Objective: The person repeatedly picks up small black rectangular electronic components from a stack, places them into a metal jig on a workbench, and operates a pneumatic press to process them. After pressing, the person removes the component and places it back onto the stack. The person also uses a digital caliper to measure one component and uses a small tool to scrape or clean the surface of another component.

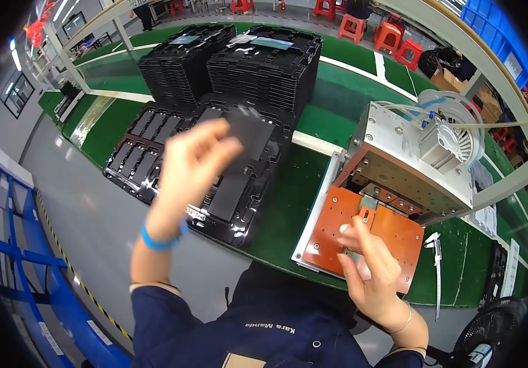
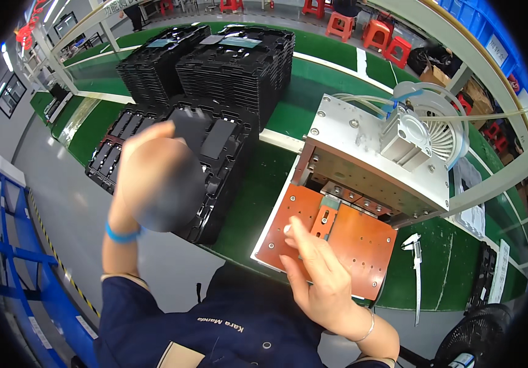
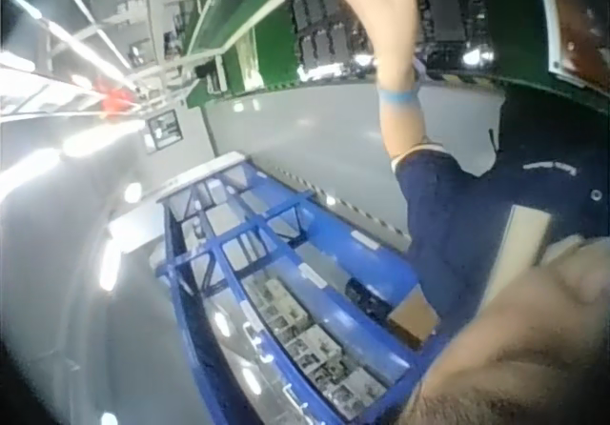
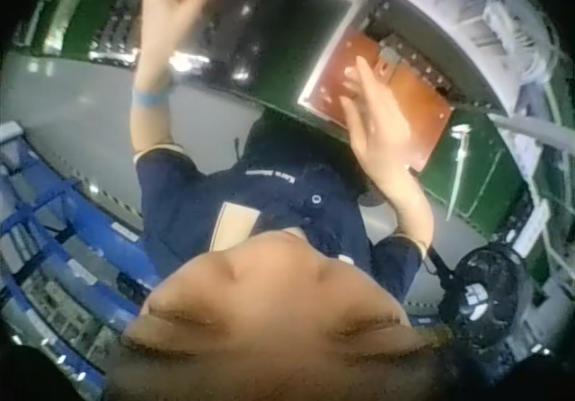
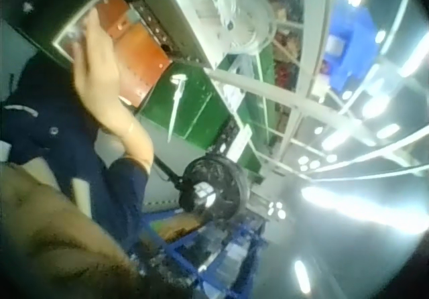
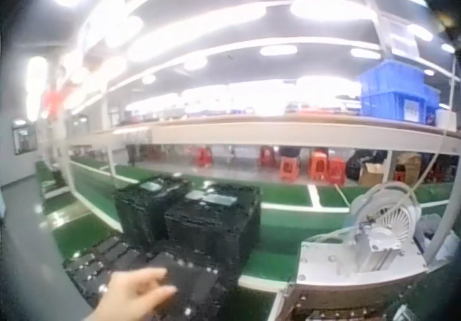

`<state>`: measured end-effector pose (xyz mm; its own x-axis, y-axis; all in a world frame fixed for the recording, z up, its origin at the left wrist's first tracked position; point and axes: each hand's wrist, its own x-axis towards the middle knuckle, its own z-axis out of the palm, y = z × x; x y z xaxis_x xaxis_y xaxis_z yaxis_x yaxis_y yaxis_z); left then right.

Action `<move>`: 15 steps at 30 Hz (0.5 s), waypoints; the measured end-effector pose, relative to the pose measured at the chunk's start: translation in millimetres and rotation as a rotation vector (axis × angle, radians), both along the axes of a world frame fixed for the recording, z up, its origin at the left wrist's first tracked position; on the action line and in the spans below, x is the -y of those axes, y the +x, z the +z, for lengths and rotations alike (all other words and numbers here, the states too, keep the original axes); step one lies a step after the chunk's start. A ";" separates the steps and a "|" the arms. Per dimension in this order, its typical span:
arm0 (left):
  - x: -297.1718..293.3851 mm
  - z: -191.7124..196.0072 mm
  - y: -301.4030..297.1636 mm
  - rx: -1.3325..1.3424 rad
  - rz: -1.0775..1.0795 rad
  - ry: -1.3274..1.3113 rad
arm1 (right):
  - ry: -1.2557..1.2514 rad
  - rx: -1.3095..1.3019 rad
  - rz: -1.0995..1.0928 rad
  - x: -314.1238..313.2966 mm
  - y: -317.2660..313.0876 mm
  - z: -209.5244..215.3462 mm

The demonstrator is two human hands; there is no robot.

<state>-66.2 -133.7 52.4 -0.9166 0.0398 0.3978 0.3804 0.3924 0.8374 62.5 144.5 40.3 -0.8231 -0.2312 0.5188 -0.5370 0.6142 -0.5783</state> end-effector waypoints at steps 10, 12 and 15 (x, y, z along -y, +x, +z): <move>48.9 -42.7 -110.0 -0.103 0.143 -0.500 | 0.318 -0.294 0.259 45.9 -72.3 5.7; 52.6 -38.1 -113.2 -0.224 0.263 -0.392 | 0.365 -0.419 0.295 67.5 -98.8 4.5; 61.0 -38.0 -111.5 -0.242 0.317 -0.335 | 0.466 -0.510 0.420 106.4 -134.0 -5.1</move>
